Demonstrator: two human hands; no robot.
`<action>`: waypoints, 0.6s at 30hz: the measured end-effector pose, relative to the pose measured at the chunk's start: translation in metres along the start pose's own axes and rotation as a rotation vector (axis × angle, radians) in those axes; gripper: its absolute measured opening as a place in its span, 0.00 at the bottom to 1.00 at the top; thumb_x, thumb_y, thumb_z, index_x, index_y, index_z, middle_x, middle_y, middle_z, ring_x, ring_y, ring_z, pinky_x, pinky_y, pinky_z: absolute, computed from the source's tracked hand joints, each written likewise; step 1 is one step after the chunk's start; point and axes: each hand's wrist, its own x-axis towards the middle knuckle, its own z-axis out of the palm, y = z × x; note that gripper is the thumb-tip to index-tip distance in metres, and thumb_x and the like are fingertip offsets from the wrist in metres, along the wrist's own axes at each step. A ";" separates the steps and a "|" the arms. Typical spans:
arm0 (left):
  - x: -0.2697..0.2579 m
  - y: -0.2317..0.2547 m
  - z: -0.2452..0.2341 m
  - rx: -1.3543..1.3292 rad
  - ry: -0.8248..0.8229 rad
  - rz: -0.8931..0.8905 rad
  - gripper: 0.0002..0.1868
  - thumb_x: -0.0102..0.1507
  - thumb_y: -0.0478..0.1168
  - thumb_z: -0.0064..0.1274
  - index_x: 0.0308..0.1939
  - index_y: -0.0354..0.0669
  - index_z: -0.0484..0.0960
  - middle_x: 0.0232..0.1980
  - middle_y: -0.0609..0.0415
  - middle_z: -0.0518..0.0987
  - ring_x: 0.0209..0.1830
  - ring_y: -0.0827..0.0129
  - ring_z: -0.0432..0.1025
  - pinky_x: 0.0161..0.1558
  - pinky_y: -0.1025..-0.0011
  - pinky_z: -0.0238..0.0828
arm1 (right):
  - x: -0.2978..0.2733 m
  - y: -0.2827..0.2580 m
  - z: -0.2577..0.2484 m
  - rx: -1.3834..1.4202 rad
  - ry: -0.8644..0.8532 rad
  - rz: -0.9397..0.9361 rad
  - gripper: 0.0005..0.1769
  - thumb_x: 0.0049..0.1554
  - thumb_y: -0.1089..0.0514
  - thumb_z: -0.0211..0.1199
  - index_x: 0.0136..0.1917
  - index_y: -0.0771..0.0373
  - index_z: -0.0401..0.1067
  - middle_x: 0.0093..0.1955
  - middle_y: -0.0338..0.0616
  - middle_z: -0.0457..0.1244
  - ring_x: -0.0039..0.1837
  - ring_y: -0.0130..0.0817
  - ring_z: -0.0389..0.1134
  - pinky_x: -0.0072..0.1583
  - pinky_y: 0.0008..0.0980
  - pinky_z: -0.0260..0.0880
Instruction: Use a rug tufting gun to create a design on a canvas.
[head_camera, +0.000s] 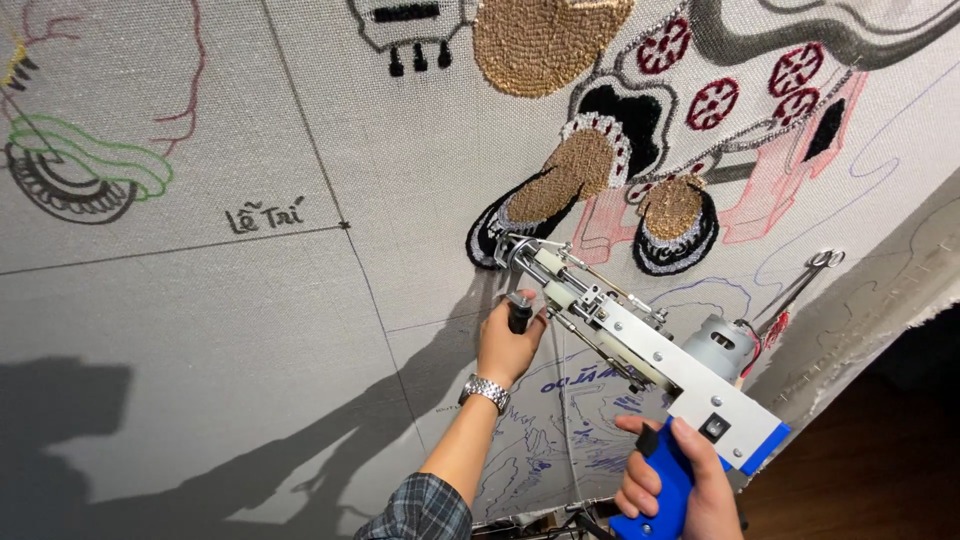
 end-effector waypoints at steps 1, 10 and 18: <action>0.002 -0.010 0.011 -0.094 0.018 0.089 0.21 0.60 0.46 0.63 0.55 0.44 0.82 0.52 0.48 0.86 0.50 0.66 0.80 0.47 0.67 0.78 | 0.006 -0.003 -0.015 0.011 -0.066 -0.010 0.40 0.57 0.37 0.51 0.63 0.77 0.65 0.23 0.41 0.51 0.24 0.32 0.51 0.31 0.37 0.56; 0.007 -0.043 0.056 -0.530 -0.418 -0.124 0.20 0.64 0.37 0.61 0.57 0.33 0.77 0.49 0.44 0.81 0.30 0.69 0.80 0.33 0.73 0.74 | -0.009 -0.035 -0.068 -0.051 -0.142 -0.101 0.45 0.55 0.42 0.55 0.68 0.86 0.60 0.25 0.43 0.52 0.24 0.30 0.53 0.29 0.35 0.57; -0.007 0.007 0.046 -0.515 -0.440 -0.054 0.11 0.64 0.38 0.59 0.47 0.34 0.82 0.43 0.50 0.86 0.26 0.73 0.77 0.31 0.74 0.75 | -0.025 -0.046 -0.074 -0.027 -0.218 -0.151 0.46 0.55 0.42 0.56 0.69 0.86 0.59 0.26 0.43 0.53 0.25 0.30 0.54 0.31 0.34 0.58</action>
